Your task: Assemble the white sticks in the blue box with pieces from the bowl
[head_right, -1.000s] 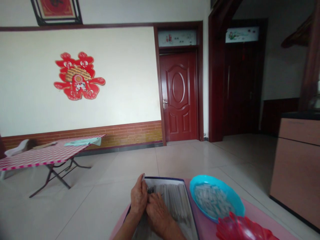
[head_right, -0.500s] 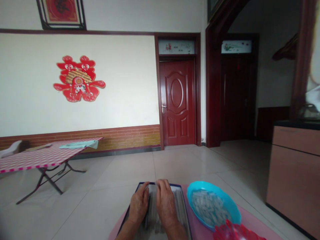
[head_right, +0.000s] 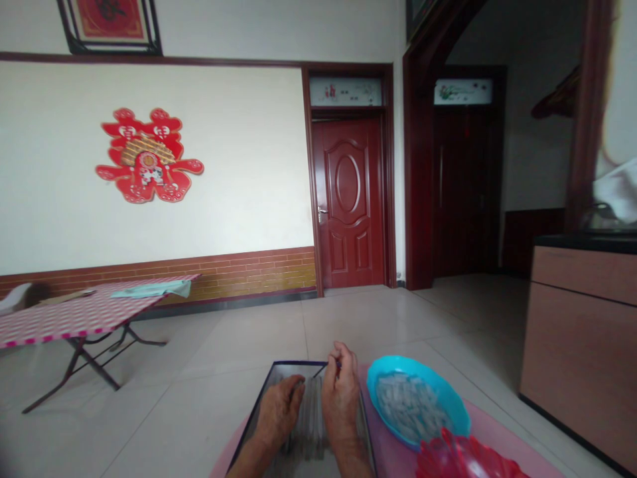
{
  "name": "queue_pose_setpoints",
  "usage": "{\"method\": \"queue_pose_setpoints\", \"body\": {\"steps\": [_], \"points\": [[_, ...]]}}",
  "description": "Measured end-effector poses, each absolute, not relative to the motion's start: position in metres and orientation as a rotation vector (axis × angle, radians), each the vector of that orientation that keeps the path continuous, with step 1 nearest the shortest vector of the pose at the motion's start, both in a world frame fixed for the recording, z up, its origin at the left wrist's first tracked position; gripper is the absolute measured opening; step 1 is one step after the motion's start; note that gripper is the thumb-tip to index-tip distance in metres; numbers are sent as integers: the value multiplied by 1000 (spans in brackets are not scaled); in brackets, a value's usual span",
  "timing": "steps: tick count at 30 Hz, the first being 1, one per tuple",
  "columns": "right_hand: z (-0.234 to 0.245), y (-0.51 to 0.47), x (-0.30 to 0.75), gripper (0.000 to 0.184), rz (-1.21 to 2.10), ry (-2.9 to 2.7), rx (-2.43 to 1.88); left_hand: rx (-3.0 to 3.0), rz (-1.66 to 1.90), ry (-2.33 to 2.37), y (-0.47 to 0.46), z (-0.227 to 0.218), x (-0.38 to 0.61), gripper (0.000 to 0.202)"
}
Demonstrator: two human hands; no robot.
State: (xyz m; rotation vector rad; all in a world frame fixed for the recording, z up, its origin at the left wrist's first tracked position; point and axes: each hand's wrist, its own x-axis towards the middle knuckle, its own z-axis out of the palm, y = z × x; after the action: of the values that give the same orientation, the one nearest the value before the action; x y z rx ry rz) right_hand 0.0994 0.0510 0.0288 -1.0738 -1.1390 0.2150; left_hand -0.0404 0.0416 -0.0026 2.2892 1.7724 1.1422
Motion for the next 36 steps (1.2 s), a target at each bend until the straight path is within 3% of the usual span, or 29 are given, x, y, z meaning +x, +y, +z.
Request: {"method": "queue_pose_setpoints", "body": {"steps": [30,36], "points": [[18,61,102,49,769,-776,-983,2487,1216,1482,41,0,-35,36],[16,58,98,38,761,-950,-1113,2449,1321,1522,42,-3,-34,38]]}}
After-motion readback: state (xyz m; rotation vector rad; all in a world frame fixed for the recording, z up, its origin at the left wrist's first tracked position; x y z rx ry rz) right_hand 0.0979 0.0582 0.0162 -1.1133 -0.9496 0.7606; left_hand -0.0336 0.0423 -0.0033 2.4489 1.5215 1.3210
